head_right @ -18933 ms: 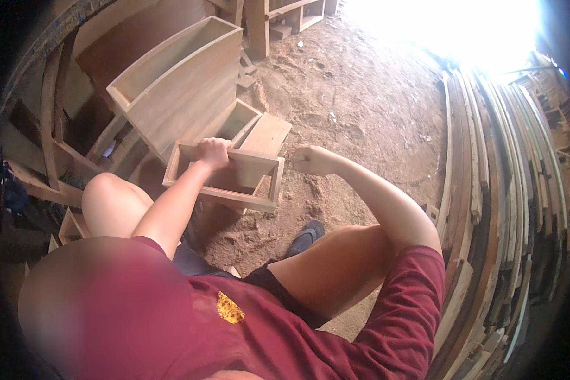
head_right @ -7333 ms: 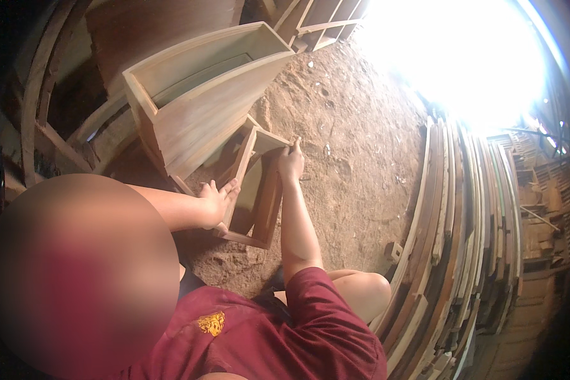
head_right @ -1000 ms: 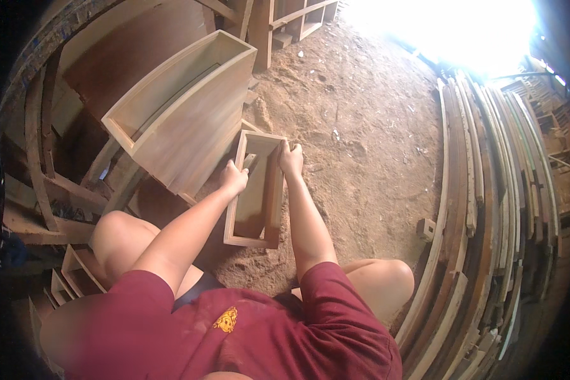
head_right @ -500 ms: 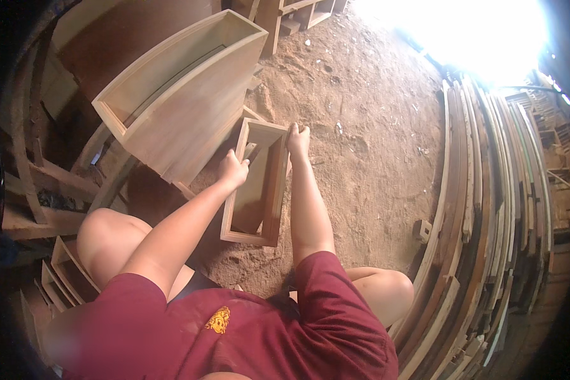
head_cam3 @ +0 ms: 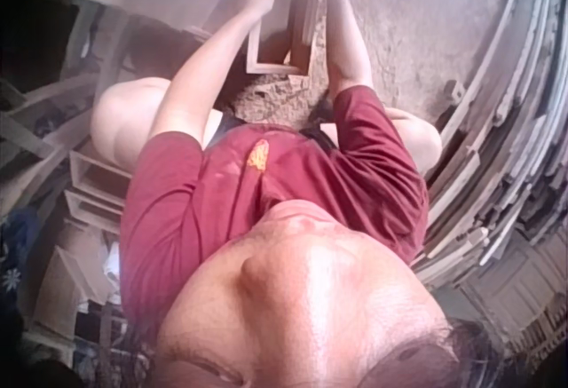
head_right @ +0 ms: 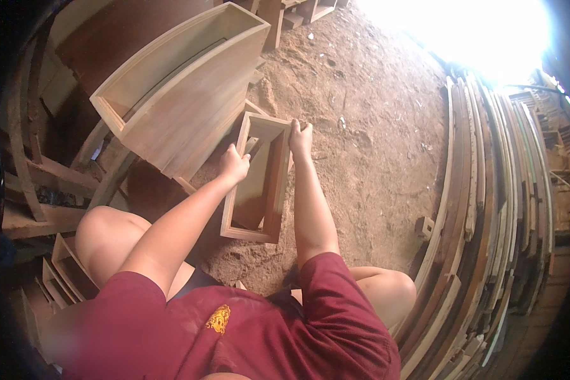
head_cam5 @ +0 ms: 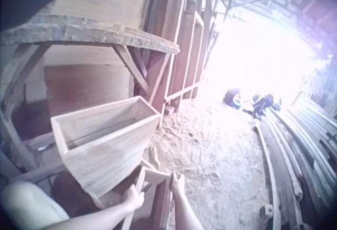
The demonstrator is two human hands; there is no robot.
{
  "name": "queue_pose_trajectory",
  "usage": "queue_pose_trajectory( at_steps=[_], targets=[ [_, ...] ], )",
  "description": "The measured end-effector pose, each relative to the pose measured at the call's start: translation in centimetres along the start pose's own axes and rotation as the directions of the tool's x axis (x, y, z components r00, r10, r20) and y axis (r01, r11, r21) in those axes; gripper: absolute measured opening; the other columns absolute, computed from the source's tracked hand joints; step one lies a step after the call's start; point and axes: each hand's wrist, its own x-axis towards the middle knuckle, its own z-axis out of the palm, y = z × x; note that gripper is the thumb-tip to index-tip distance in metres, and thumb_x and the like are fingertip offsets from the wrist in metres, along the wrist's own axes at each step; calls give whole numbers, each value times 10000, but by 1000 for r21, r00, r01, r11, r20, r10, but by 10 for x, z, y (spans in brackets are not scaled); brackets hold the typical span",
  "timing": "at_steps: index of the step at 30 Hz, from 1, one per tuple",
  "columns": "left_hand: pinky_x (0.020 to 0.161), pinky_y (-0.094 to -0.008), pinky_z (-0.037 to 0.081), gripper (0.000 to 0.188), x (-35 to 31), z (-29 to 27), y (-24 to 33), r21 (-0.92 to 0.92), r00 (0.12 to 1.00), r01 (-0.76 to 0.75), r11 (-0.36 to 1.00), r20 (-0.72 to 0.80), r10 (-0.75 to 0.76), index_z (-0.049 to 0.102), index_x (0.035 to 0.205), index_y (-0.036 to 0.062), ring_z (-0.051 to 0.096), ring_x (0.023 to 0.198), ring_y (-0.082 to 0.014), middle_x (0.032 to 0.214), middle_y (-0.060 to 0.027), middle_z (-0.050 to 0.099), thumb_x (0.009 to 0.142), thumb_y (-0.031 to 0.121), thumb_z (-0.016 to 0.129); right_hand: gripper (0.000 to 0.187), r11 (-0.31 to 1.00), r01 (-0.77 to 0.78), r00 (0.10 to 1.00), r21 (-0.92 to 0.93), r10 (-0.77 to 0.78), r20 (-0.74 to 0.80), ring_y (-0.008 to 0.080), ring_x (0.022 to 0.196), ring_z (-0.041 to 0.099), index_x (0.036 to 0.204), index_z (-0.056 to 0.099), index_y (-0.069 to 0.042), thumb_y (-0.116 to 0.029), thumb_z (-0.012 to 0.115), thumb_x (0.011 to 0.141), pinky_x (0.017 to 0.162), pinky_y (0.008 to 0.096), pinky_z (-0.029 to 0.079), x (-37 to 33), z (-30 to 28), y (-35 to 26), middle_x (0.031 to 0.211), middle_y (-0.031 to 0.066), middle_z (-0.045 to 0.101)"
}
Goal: The person assembles a small wooden box by hand, fitting side panels into grooves and tapping them into place. They repeatedly adjust and align the pieces to ensure a snug fit.
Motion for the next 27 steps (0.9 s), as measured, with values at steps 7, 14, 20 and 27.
queue_pose_trajectory(
  at_steps=[7,14,20,27],
  targets=[
    [963,-495,522,500,-1,-2,11,10,999,2,1000,41,-3,523,1293,-15,649,1135,-400,1204,-265,667,920,286,663,501,986,125,989,108,-114,-96,293,1077,612,1258,507,35,-380,606,995,947,422,477,-8,3,29,1156,219,639],
    [1006,-487,501,587,6,3,2,64,998,16,998,62,-20,478,1392,1,631,1178,-391,1259,-266,645,923,305,661,532,996,55,991,71,-46,-123,370,1213,586,1265,503,59,-369,624,973,1018,425,448,-7,1,9,1252,297,606],
    [1013,-482,497,584,5,0,2,43,999,33,999,23,-34,494,1361,1,625,1189,-392,1263,-269,642,909,320,681,511,985,89,992,145,-75,-105,285,1112,607,1221,518,44,-385,642,973,963,404,470,-19,5,10,1179,219,636],
    [1014,-472,498,627,7,2,2,7,997,19,1000,72,-20,474,1389,-13,623,1189,-399,1264,-269,642,895,304,697,532,987,131,981,98,-114,-157,296,1094,606,1260,494,57,-364,648,972,983,395,458,-8,8,17,1174,227,633]
  ],
)
